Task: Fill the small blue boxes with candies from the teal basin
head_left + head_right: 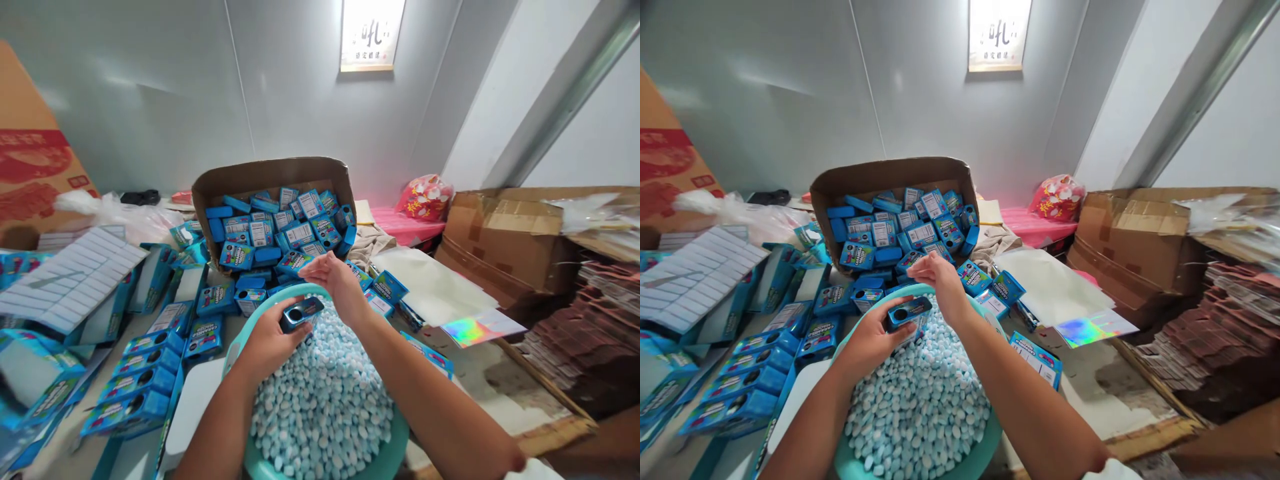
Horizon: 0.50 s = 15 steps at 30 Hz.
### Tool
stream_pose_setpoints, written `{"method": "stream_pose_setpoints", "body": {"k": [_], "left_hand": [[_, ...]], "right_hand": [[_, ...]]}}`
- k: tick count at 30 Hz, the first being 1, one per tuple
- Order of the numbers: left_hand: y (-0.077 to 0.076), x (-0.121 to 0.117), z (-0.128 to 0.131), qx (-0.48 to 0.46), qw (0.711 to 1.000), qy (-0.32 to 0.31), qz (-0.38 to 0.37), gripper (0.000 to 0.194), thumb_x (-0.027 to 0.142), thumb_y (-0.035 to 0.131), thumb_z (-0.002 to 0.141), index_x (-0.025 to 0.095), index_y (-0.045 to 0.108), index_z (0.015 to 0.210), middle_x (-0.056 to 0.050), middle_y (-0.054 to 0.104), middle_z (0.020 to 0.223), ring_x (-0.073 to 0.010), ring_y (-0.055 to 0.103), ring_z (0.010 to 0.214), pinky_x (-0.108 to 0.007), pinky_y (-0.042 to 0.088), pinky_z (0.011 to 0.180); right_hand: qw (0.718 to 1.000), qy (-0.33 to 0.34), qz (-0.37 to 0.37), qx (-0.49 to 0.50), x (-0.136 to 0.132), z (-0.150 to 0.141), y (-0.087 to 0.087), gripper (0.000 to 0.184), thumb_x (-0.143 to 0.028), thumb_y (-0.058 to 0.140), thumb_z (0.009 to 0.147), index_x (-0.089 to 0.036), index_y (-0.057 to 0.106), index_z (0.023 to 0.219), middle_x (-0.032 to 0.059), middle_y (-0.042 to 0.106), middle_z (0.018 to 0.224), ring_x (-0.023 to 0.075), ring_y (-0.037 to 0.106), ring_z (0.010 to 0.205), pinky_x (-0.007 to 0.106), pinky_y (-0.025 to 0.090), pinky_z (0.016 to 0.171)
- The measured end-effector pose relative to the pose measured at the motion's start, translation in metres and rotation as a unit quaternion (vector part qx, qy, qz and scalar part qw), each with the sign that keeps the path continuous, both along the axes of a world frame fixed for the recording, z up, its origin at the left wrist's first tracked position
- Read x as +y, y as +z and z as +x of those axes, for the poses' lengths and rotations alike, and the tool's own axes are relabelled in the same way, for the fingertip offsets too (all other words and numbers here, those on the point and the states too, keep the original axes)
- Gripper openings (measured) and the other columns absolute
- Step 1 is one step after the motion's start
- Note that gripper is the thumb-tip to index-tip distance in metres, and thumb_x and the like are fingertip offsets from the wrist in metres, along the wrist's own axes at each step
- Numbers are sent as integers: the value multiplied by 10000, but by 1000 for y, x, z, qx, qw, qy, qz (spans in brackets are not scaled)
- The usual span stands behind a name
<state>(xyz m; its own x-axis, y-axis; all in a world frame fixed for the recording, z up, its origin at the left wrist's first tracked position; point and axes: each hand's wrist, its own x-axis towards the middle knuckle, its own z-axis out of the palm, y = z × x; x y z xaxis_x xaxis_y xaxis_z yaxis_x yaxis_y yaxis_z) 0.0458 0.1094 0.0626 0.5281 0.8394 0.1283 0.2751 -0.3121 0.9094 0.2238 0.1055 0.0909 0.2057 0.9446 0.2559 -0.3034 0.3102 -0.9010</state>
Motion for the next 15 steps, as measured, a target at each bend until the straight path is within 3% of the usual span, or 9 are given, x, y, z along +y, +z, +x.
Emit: {"method": "stream_pose_setpoints", "body": {"k": [2,4,7,10,12,15], "left_hand": [[3,-2,0,-11,999,45,11,575,441,773,817,202,668,1329,-111,686,1341,-300,657,1215,-429,514,1060],[13,-7,-6,-48,987,144,54,592,475,754,838,189,649,1346,-112,684,1342,-286,675,1174,-402,537,1021],[38,-20,-32,-82,934,314,150,597,497,725,870,206,610,1379,-88,678,1351,-259,691,1120,-362,554,982],[53,-31,-73,-30,897,385,213,524,479,742,852,228,669,1307,-52,738,1218,-247,716,1031,-353,570,946],[46,-35,-100,-9,887,406,222,476,475,763,822,218,723,1222,-49,765,1121,-249,725,986,-359,580,923],[11,-39,-127,-6,881,432,195,419,471,777,787,210,759,1114,-65,771,1109,-258,727,987,-376,581,918]], "right_hand": [[990,-101,-22,-100,7,5,-10,612,-796,493,878,-210,652,803,81,724,892,273,683,926,400,493,901],[981,-124,-20,-147,11,6,-18,587,-754,439,907,-209,643,828,76,710,917,264,668,942,378,484,880],[980,-78,-16,-184,10,2,-24,512,-680,442,937,-211,628,846,53,684,895,245,641,911,356,480,843],[965,6,-13,-263,-1,-6,-26,369,-571,634,901,-208,671,845,29,672,867,234,613,867,349,470,833],[924,99,4,-370,-12,-13,-26,283,-486,737,880,-215,724,961,41,685,1002,243,620,935,358,469,880],[795,229,39,-561,-27,-25,-26,423,-469,802,885,-240,698,1225,87,623,1260,297,601,1114,396,473,965]]}}
